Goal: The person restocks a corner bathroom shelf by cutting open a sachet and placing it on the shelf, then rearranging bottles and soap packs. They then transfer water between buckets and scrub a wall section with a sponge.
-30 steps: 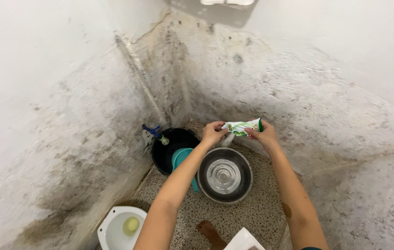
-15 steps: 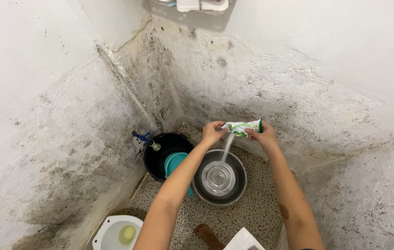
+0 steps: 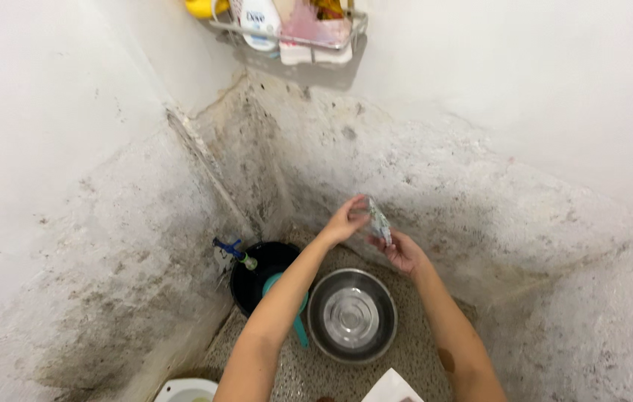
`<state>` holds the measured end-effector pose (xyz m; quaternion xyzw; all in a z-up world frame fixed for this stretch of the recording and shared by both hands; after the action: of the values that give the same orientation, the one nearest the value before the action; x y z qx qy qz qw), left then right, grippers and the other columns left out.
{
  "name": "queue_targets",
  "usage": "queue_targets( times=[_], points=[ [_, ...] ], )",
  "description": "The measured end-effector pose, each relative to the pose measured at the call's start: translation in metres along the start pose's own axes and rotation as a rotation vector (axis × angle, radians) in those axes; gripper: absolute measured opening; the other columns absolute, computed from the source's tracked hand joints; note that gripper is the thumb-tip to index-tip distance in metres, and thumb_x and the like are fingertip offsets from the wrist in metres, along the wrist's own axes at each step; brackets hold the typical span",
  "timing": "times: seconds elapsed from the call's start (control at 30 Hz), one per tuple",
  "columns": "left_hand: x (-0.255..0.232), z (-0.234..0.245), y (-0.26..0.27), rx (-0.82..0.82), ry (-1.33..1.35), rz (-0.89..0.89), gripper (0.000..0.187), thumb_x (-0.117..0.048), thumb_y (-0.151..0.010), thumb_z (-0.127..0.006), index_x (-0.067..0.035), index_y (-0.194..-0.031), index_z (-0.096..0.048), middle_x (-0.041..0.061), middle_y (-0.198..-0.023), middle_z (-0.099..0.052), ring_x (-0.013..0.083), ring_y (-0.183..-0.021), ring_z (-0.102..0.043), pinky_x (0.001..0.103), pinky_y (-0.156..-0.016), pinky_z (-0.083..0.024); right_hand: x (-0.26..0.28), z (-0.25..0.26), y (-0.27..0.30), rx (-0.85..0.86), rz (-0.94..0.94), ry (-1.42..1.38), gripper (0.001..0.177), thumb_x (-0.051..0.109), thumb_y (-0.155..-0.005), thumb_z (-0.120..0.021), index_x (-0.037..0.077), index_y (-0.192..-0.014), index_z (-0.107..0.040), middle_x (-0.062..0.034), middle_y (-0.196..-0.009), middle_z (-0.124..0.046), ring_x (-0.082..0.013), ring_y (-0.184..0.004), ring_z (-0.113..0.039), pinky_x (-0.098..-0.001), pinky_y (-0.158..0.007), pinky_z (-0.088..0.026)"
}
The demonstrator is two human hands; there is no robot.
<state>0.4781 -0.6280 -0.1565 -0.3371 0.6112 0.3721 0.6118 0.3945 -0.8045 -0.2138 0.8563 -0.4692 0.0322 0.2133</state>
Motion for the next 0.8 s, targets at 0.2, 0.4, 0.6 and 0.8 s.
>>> queue_targets(
  times=[0.2, 0.4, 0.6, 0.8],
  points=[
    [-0.012, 0.017, 0.009, 0.049, -0.114, -0.087, 0.047, -0.026, -0.095, -0.076, -0.002, -0.134, -0.063, 0.009, -0.125, -0.072, 0.0158, -0.116, -0.067, 0.032, -0.094, -0.054, -0.007, -0.070, 0.002, 0.128, -0.254, 0.027, 0.059, 0.031, -0.111, -0.040, -0.014, -0.149, -0.036, -0.0348, -0.137, -0.054, -0.0216, -0.086, -0.071, -0.0242, -0.062, -0.063],
    [-0.048, 0.061, 0.024, -0.207, -0.156, -0.088, 0.032, -0.025, -0.090, -0.078, 0.000, -0.110, -0.076, 0.006, -0.094, -0.078, 0.0123, -0.082, -0.071, 0.030, -0.071, -0.057, 0.006, -0.140, 0.014, -0.063, 0.183, 0.809, 0.068, 0.055, -0.100, -0.039, 0.007, -0.147, -0.049, -0.0140, -0.137, -0.065, -0.0195, -0.101, -0.076, -0.0422, -0.082, -0.064],
    [-0.110, 0.097, 0.048, -0.192, -0.139, -0.196, 0.034, -0.028, -0.093, -0.079, 0.000, -0.113, -0.077, 0.009, -0.094, -0.078, 0.0119, -0.080, -0.070, 0.029, -0.070, -0.056, 0.012, -0.202, 0.005, -0.272, 0.421, 1.454, 0.043, 0.025, -0.088, -0.078, 0.006, -0.126, -0.072, -0.0125, -0.108, -0.078, -0.0215, -0.086, -0.071, -0.0343, -0.072, -0.058],
    [-0.172, 0.124, 0.083, -0.189, -0.058, -0.059, 0.054, -0.031, -0.087, -0.078, -0.005, -0.131, -0.060, 0.002, -0.112, -0.072, 0.0142, -0.093, -0.073, 0.034, -0.072, -0.062, 0.007, -0.262, -0.007, -0.049, 0.467, 1.272, 0.036, 0.023, -0.088, -0.077, 0.003, -0.118, -0.074, -0.0074, -0.102, -0.079, -0.0155, -0.086, -0.073, -0.0305, -0.069, -0.060]
  ],
)
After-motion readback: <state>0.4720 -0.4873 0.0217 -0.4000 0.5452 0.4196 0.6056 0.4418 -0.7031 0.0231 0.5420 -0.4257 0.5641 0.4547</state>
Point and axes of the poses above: each hand's wrist, its own y-axis away from the middle knuckle, its own z-axis out of the back of the hand, x = y × z, the point moved 4 cm from there along -y, towards the middle knuckle
